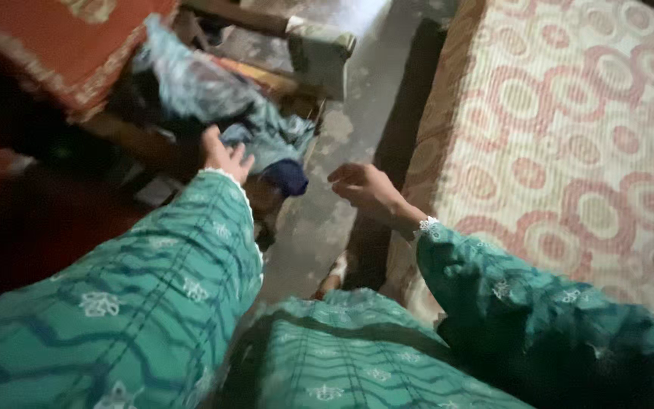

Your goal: The person removes a blue patterned pillowcase from an orange pillow, then places a white pillowcase with green leaf patterns onto the pillow. They adjust and smooth the new cover, ensuring it fits properly.

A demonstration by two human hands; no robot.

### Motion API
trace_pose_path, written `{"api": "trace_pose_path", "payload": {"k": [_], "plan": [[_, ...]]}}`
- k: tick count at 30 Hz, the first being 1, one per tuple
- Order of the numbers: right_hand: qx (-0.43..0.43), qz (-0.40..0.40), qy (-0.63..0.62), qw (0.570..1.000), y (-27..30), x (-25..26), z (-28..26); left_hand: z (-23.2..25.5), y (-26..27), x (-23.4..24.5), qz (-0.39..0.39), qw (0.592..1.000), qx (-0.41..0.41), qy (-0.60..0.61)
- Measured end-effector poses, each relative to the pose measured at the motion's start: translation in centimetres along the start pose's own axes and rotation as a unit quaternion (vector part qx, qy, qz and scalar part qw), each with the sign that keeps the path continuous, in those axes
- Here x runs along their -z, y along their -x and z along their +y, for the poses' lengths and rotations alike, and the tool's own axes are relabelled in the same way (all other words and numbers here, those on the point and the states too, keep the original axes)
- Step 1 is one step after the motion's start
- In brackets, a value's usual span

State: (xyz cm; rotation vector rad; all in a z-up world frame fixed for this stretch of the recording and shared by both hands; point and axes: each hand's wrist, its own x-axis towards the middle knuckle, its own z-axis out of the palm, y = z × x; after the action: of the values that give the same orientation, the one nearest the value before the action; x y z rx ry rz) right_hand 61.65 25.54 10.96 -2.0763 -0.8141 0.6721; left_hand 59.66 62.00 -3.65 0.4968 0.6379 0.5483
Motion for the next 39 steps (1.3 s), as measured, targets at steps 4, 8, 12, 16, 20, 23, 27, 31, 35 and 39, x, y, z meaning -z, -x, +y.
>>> {"api": "trace_pose_path", "payload": {"k": [4,8,12,16,20,23,27,31,35,39], "plan": [[-0.041,-0.016,0.001,0.999,-5.0,6.6,4.0,-5.9,-3.5,-4.9,0.002,0.989,0.149,0.023],[-0.068,0.004,-0.048,0.997,-9.9,11.3,8.8,-9.7,-5.7,-11.0,0.046,0.972,0.231,-0.020],[-0.171,0.004,-0.158,0.973,-14.4,14.4,11.7,-11.1,-10.0,-17.2,0.008,0.956,0.229,-0.185],[-0.186,0.018,-0.247,0.951,-22.5,17.4,12.9,-12.3,-16.9,-23.2,-0.038,0.927,0.230,-0.294],[-0.228,0.037,-0.270,0.935,-32.7,18.4,13.2,-13.1,-25.7,-27.2,-0.055,0.902,0.219,-0.368],[-0.245,0.038,-0.277,0.928,-41.1,19.4,13.7,-14.2,-34.2,-27.2,-0.031,0.896,0.248,-0.367],[-0.236,0.062,-0.301,0.922,-48.5,18.6,13.8,-15.1,-43.2,-24.4,-0.022,0.876,0.220,-0.430],[-0.294,0.123,-0.136,0.938,-52.6,19.0,11.5,-13.1,-46.4,-23.4,-0.023,0.848,0.252,-0.465],[-0.279,0.102,-0.030,0.954,-54.1,19.5,11.0,-12.2,-45.3,-24.0,0.008,0.843,0.294,-0.450],[-0.350,0.105,-0.105,0.925,-56.8,19.3,14.1,-13.3,-44.1,-23.6,-0.030,0.828,0.321,-0.460]]}}
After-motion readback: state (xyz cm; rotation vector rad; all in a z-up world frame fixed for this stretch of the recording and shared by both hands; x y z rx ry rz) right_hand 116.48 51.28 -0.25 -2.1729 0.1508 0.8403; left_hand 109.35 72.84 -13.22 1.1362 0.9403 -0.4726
